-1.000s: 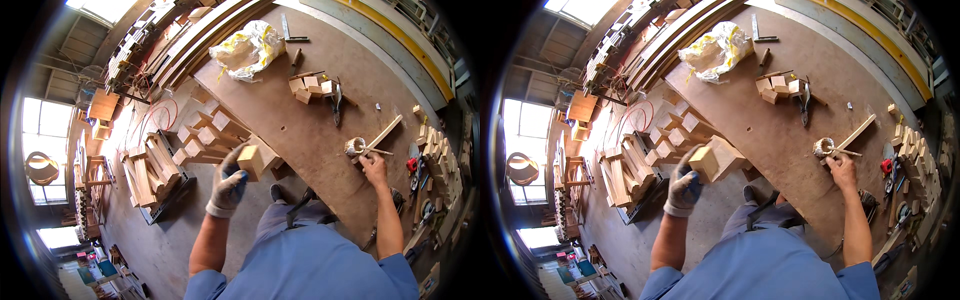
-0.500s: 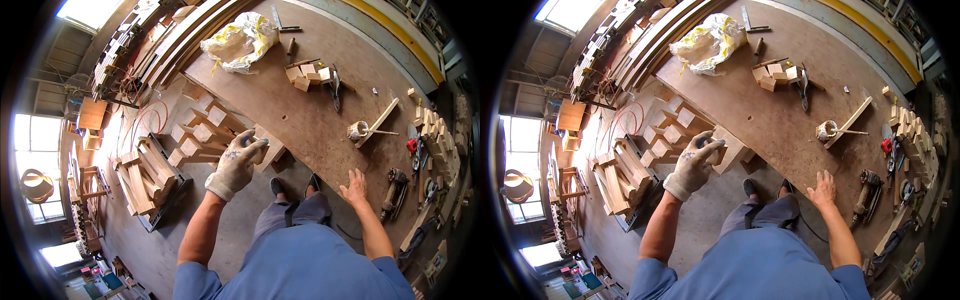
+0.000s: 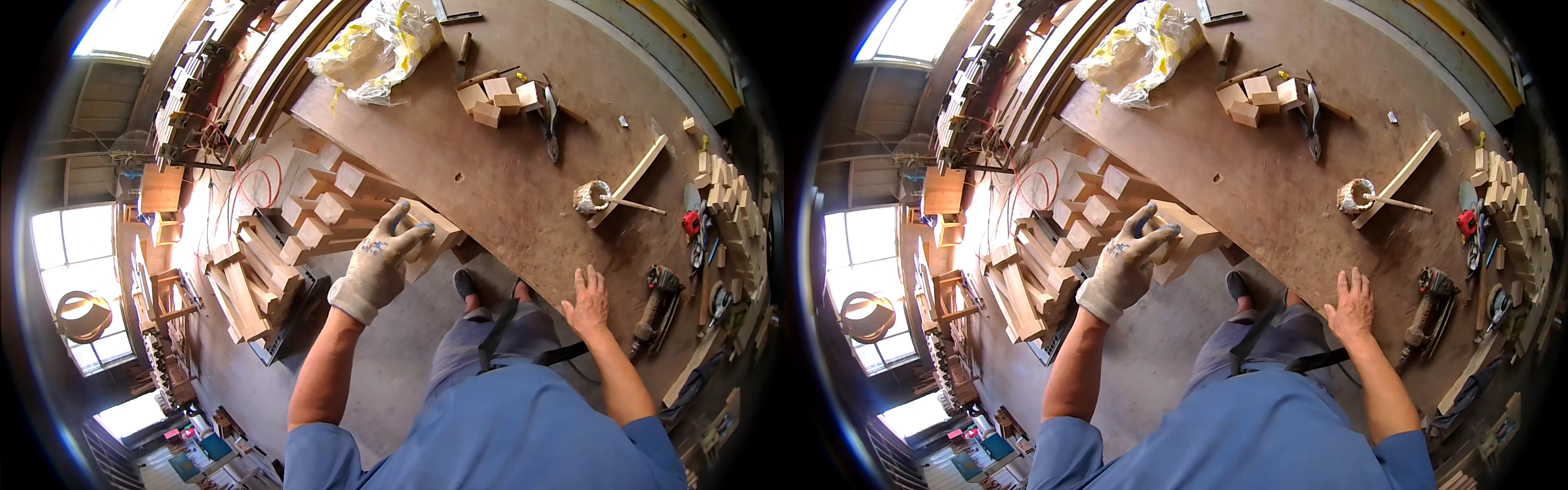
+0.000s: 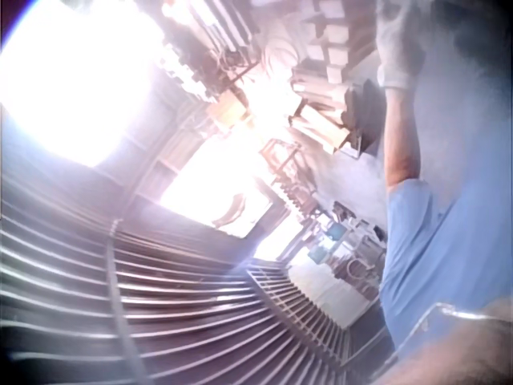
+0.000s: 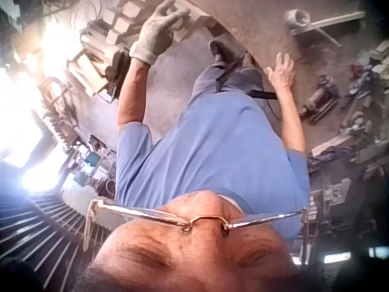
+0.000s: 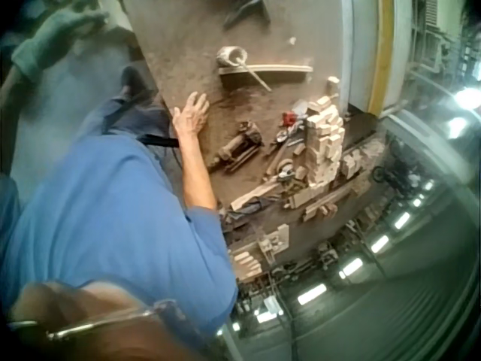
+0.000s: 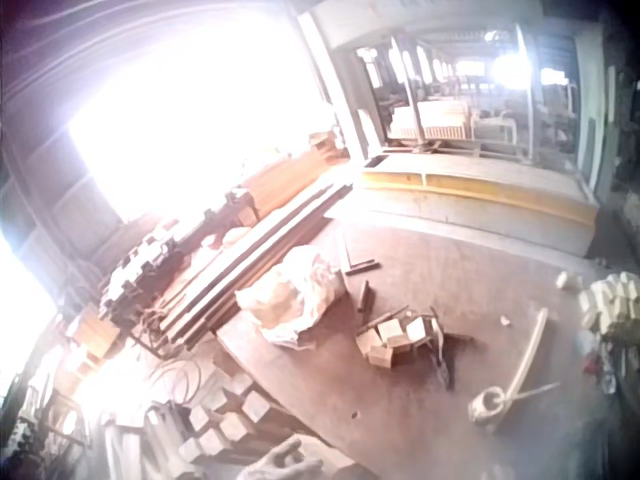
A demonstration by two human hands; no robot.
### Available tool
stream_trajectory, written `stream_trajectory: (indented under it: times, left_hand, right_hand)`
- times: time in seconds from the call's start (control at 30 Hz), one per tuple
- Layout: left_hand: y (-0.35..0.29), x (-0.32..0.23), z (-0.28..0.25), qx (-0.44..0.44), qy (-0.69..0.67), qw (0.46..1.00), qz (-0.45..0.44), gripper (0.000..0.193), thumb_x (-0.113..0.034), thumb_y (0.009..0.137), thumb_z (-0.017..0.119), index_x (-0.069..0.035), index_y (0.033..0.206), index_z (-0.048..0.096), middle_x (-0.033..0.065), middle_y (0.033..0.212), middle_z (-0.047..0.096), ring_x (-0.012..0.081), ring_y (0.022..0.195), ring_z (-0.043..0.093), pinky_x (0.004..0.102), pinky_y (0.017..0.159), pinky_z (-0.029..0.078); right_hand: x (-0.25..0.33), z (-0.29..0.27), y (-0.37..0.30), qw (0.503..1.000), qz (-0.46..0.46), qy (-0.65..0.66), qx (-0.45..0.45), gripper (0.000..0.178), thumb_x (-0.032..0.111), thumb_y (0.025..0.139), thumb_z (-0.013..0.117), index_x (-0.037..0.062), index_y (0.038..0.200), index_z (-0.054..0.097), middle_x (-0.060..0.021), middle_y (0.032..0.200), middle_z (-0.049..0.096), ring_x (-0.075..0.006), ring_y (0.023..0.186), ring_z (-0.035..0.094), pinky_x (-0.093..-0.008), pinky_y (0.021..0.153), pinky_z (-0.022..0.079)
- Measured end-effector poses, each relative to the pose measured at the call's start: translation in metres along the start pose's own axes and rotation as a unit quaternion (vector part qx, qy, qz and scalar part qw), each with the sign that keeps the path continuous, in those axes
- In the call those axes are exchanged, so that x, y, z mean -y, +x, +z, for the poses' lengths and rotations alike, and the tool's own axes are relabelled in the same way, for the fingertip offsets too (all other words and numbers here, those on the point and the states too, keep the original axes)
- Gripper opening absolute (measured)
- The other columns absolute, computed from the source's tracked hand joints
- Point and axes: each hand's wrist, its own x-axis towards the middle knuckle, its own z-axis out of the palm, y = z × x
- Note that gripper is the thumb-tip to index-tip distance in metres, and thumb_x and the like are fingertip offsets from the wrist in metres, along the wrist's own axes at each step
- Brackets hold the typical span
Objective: The person applies glue to small wooden blocks and uses a nail gun to fasten them to longer wooden planks. They repeatedly pick up blocks, apply adhesive, and drive nails into the joints to assemble furniture frames.
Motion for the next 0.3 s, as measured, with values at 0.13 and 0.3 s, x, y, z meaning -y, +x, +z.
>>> stream_trajectory:
  times: [0.13, 0.3]
  left_hand:
    - [0.0018, -0.0035, 0.0014, 0.004, 0.013, 1.0, 0.0, 0.048, 0.003, 0.087, 0.068, -0.018, 0.129, 0.075, 0.0291, 0.151, 0.054, 0.0445, 0.129, 0.064, 0.0461, 0.102, 0.059]
    - [0.0021, -0.0066, -0.0015, 0.013, 0.016, 1.0, -0.016, 0.045, -0.002, 0.088, 0.071, -0.018, 0.13, 0.075, 0.0279, 0.152, 0.054, 0.0443, 0.13, 0.063, 0.0462, 0.103, 0.059]
  right_hand:
    - [0.0018, -0.0002, -0.0001, 1.0, 0.005, 0.001, 0.003, 0.088, 0.028, 0.082, 0.087, -0.0004, 0.154, 0.046, -0.0259, 0.161, 0.038, -0.0433, 0.147, 0.039, -0.0519, 0.121, 0.038]
    - [0.003, 0.0026, 0.0021, 1.0, 0.002, -0.005, -0.003, 0.09, 0.029, 0.081, 0.088, -0.0006, 0.155, 0.045, -0.0258, 0.162, 0.038, -0.0429, 0.147, 0.039, -0.0517, 0.122, 0.037]
